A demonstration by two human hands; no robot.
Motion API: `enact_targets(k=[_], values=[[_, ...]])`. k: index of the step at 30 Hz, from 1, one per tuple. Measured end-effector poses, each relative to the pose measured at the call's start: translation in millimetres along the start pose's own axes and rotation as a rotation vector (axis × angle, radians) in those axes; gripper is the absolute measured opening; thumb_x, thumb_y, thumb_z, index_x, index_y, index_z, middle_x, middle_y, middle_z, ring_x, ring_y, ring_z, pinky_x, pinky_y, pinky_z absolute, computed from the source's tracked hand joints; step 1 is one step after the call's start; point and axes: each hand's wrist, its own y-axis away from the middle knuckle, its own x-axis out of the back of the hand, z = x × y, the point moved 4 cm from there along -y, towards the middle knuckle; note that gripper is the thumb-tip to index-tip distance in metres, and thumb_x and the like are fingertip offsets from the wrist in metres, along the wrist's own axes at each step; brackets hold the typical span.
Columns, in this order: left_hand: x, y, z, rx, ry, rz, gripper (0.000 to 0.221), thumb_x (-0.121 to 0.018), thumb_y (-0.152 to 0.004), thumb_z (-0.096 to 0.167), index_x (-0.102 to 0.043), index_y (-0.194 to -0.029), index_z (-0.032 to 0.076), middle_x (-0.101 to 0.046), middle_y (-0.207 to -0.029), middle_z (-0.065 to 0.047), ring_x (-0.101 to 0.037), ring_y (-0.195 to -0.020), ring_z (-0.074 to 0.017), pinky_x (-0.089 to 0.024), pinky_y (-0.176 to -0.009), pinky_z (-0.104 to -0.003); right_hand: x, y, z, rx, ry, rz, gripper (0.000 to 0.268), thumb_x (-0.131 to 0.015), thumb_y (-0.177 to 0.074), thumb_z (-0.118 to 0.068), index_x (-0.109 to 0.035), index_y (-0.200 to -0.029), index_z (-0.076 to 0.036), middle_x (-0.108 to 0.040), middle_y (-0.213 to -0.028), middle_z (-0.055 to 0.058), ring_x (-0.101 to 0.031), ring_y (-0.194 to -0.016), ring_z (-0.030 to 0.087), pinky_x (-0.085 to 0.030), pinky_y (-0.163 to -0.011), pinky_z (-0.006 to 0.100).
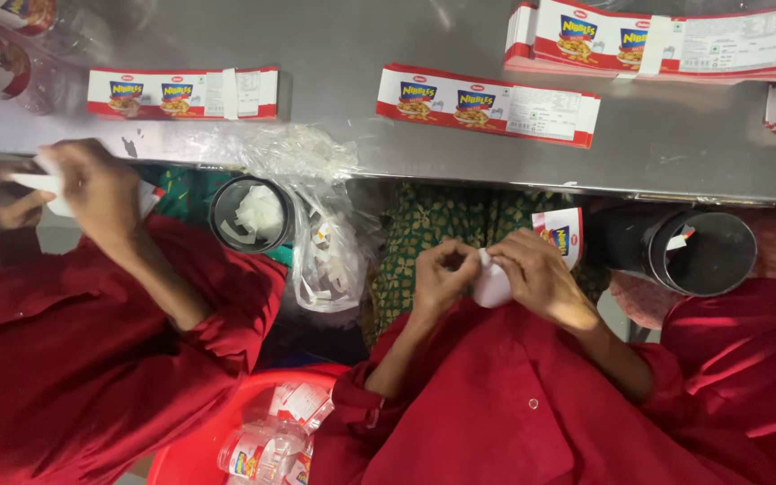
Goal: The person applies adhesive labels to clear plastic food containers by hand. They pick up a container, peel a label from a backing sheet or stack, and press it onto the side of the container before setting the labeled item aside.
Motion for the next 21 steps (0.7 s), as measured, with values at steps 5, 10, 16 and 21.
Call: enact_targets(k=[5,10,16,21], values=[[54.1,4.4,-59.7,-0.368,0.210,0.262,0.024,-0.048,-0.107,0.020,-0.061,-0.103,0.001,-0.061,-0.089,-0.008,-0.061,-0.074,-0.0182,-0.051,-0.065,-0.030,-5.7,10.6,13.6,-0.079,-0.170,0.061,0.011,-0.052,-0.098,-0.005,-0.060,-0.097,0.002,-0.055,-0.081,0.011,-0.056,-0.077,0.024,-0.042,-0.071,0.039],[195.1,10.5,-76.4,-0.056,-0.559,0.870,0.043,-0.041,-0.121,0.030,-0.054,-0.099,-0.004,-0.060,-0.079,-0.022,-0.059,-0.066,-0.0301,-0.049,-0.066,-0.036,-2.7,19.9,35.4,-0.186,-0.327,0.046,0.007,-0.067,-0.096,-0.009,-0.067,-0.095,-0.002,-0.063,-0.080,0.008,-0.058,-0.070,0.014,-0.046,-0.064,0.029],[162.6,21.4,15.1,-0.535,-1.034,0.662,0.040,-0.057,-0.105,0.035,-0.063,-0.112,-0.004,-0.066,-0.101,-0.022,-0.063,-0.090,-0.0403,-0.048,-0.082,-0.046,-5.3,7.7,48.3,-0.144,-0.591,0.014,0.023,-0.068,-0.087,0.005,-0.069,-0.110,-0.002,-0.073,-0.098,0.002,-0.068,-0.085,0.010,-0.054,-0.073,0.023],[23.6,10.5,44.5,-0.218,-0.345,-0.317,0.030,-0.052,-0.107,0.025,-0.067,-0.098,0.001,-0.064,-0.087,-0.011,-0.061,-0.078,-0.0216,-0.050,-0.069,-0.034,-18.7,7.6,58.5,-0.294,-0.713,-0.073,0.041,-0.074,-0.082,0.000,-0.064,-0.121,-0.002,-0.064,-0.078,0.003,-0.057,-0.068,0.007,-0.045,-0.060,0.022]])
